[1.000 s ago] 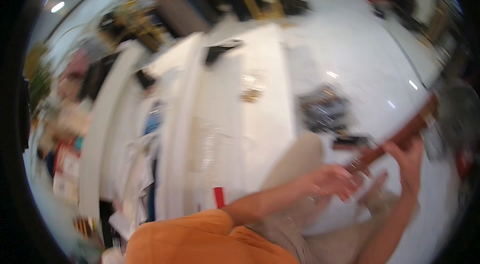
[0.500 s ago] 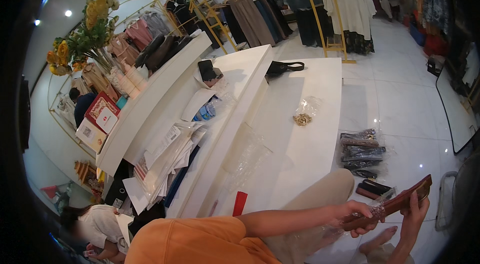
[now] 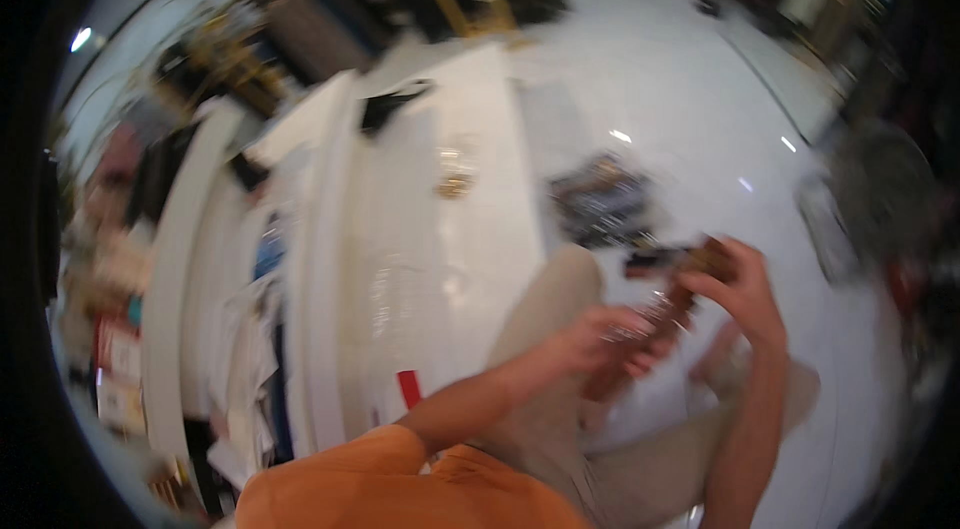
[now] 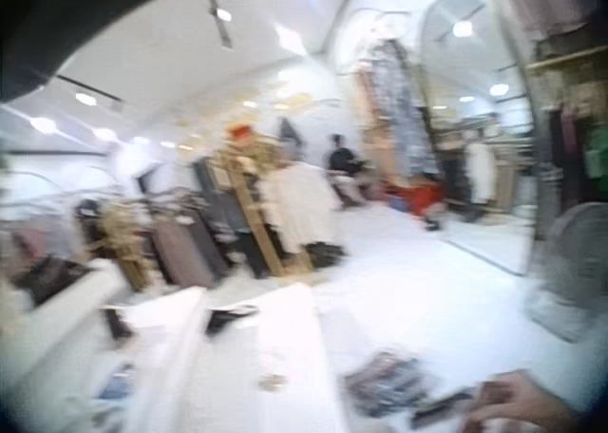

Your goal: The person sits on the floor and repeatedly picks up belts, places them into clear plastic bags, and sets the packaged belts aside. The person handles multiple belts one at a time, folding them before inserting them into bags.

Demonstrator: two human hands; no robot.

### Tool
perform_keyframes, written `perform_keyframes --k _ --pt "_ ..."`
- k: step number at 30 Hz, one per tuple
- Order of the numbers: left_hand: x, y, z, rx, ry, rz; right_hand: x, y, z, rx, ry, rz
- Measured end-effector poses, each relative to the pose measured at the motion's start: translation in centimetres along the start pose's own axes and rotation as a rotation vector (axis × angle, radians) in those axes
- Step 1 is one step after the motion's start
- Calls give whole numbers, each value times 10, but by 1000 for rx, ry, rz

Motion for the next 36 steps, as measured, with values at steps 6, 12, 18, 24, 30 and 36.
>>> perform_keyframes --k 6,12,18,24,30,36 --pt "-6 20 -17 120 32 104 -13 -8 2 49 141 94" --pt "-19 22 -16 77 99 84 -18 -21 3 -163 81 -20" --pt "-20 9 -22 25 39 63 -25 -6 -6 -138 162 -26" --pt "-13 -1 -32 57 23 148 -32 1 -14 -49 206 61" --pt "-21 3 -37 74 52 218 -35 -5 -17 -102 151 -52" --pt "-34 10 -37 23 137 175 -55 -21 -18 -262 301 -211"
Point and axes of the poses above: each hand's wrist, its own z-axis away from the middle knuckle, its own y-axis out of the palm, x = y × z, the point moved 7 cm from there along -z, towards the middle knuckle, and after that the axes turned 10 degrees about -z, right-handed, at the moved point
